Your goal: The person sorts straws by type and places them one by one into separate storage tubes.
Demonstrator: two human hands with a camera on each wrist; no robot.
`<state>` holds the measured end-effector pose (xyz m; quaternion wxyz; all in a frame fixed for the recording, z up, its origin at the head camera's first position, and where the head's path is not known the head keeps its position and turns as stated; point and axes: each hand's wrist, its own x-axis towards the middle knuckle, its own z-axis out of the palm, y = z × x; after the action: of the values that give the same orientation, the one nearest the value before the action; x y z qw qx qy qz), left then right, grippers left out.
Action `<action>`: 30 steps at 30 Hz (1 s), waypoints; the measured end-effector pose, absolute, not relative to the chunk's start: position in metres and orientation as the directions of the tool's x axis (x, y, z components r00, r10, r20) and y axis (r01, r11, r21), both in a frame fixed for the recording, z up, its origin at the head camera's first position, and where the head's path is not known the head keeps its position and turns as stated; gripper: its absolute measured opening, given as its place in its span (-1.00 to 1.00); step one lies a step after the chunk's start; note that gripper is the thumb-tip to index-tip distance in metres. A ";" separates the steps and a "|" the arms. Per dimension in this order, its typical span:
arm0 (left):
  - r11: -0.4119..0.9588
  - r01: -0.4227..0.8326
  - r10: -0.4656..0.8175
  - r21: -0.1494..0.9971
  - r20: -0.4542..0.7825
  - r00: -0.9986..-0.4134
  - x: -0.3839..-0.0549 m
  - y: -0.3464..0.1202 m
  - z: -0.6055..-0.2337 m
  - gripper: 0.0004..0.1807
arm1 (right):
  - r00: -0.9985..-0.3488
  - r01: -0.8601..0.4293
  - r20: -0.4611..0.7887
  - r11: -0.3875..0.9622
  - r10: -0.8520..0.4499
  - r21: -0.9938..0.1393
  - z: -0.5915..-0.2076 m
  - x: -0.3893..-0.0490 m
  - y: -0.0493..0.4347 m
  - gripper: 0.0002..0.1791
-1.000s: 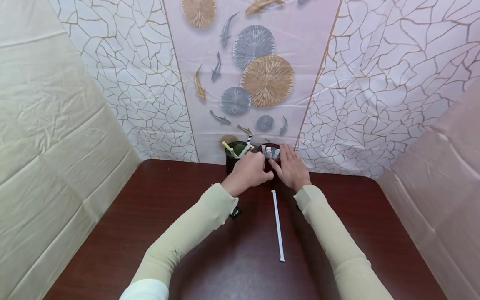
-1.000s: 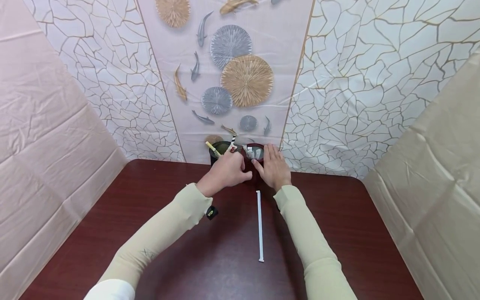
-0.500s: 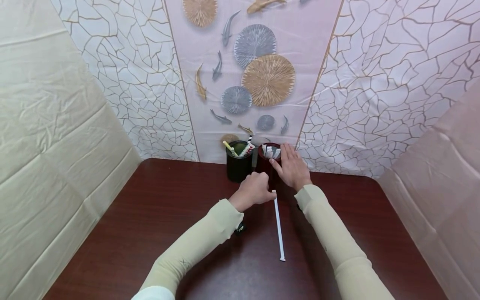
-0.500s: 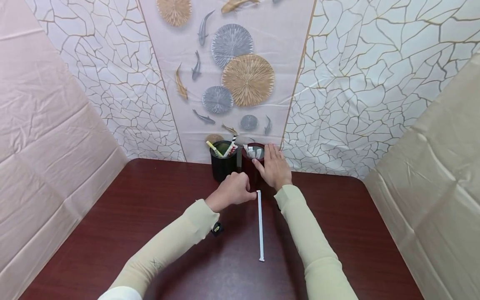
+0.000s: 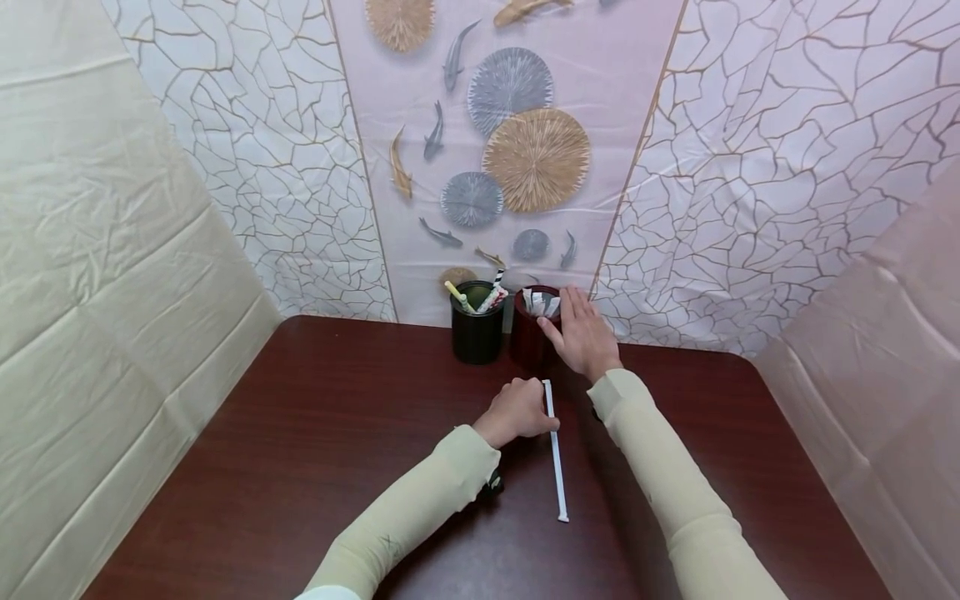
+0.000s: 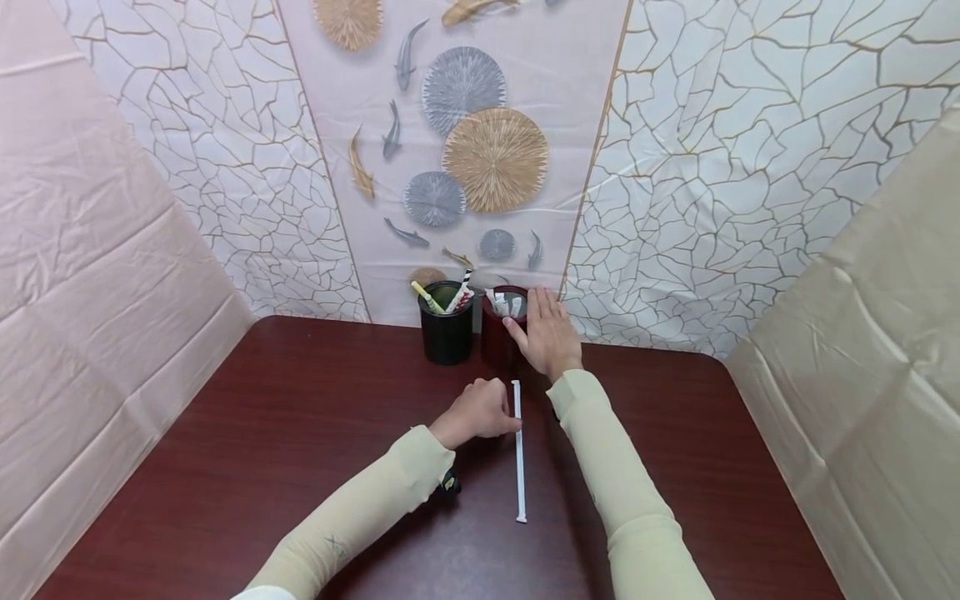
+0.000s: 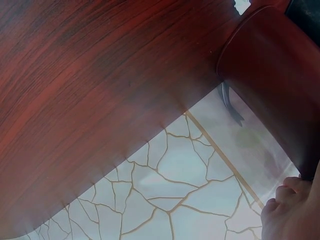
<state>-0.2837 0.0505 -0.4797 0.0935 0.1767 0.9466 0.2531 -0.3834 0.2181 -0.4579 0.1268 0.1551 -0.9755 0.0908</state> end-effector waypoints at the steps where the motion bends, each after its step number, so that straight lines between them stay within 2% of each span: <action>1: 0.812 0.278 0.377 0.514 -0.098 -0.921 -0.283 0.052 -0.483 -0.59 | -0.920 -0.326 0.275 0.935 -0.280 -0.138 -0.458 -0.383 0.218 -0.05; 8: 0.796 0.177 0.327 0.579 -0.165 -0.931 -0.282 0.057 -0.501 -0.62 | -0.918 -0.329 0.275 0.935 -0.284 -0.134 -0.456 -0.381 0.214 -0.06; 22: 0.774 0.072 0.289 0.629 -0.249 -0.924 -0.294 0.063 -0.510 -0.66 | -0.934 -0.305 0.242 0.940 -0.264 -0.152 -0.454 -0.382 0.216 -0.04; 30: 0.764 0.069 0.290 0.642 -0.246 -0.925 -0.292 0.063 -0.512 -0.66 | -0.937 -0.300 0.231 0.941 -0.261 -0.156 -0.456 -0.381 0.218 -0.02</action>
<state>-0.2924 0.0629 -0.5116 0.1677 0.0972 0.9240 0.3295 -0.3812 0.2176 -0.4563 0.1043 0.1432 -0.9796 0.0947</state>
